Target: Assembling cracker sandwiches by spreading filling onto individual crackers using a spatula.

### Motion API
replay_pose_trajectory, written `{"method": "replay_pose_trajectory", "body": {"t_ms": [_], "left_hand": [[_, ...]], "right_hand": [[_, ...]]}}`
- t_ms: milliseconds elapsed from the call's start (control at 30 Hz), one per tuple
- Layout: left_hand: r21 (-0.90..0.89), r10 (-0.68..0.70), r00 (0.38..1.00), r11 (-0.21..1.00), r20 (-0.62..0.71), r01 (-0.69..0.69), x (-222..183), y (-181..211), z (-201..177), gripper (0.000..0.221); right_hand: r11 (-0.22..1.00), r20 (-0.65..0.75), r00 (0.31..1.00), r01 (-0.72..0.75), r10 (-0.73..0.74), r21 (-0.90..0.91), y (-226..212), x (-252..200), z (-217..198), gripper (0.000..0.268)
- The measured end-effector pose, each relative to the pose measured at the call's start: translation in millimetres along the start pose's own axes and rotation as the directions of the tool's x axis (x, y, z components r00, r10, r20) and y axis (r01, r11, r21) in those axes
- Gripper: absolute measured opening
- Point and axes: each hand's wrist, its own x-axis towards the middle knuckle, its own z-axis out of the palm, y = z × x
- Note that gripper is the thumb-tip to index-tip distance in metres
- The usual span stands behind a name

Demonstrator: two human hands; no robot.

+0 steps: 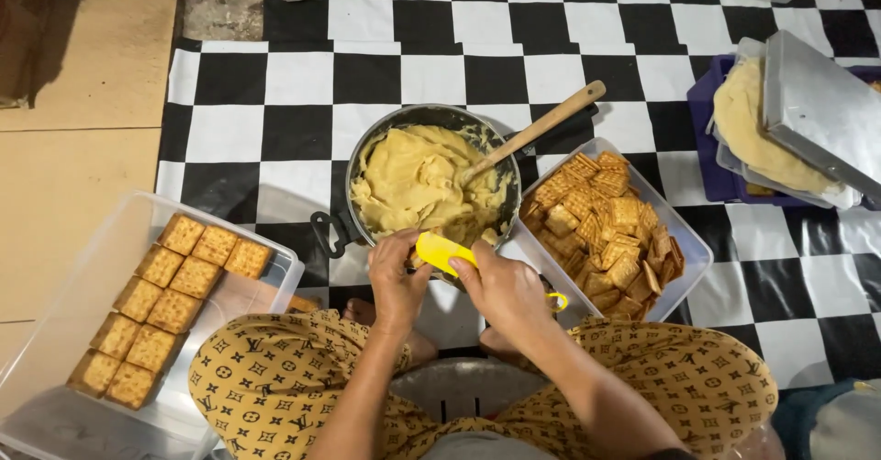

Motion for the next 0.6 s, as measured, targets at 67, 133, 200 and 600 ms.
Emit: {"method": "replay_pose_trajectory", "body": {"t_ms": [67, 133, 200, 600], "left_hand": [[-0.004, -0.020, 1.000, 1.000, 0.014, 0.020, -3.8, -10.6, 3.9, 0.036], [-0.008, -0.037, 0.999, 0.999, 0.023, 0.037, -3.0, -13.7, 5.5, 0.036], [0.008, 0.019, 1.000, 1.000, 0.022, -0.020, -2.9, -9.1, 4.3, 0.033], [0.050, -0.430, 0.898, 0.903, 0.098, 0.427, 2.8, 9.0, 2.0, 0.042]], "right_hand": [[1.000, -0.021, 1.000, 0.011, -0.012, -0.024, 7.4, 3.8, 8.1, 0.044], [0.998, -0.044, 0.999, 0.026, -0.028, -0.049, 17.4, 12.5, 14.0, 0.041], [0.996, 0.006, 0.996, -0.091, 0.091, -0.008, 30.6, 20.2, 18.9, 0.044], [0.860, 0.215, 0.891, -0.446, 0.400, 0.249, 216.0, 106.3, 166.3, 0.061]]}}
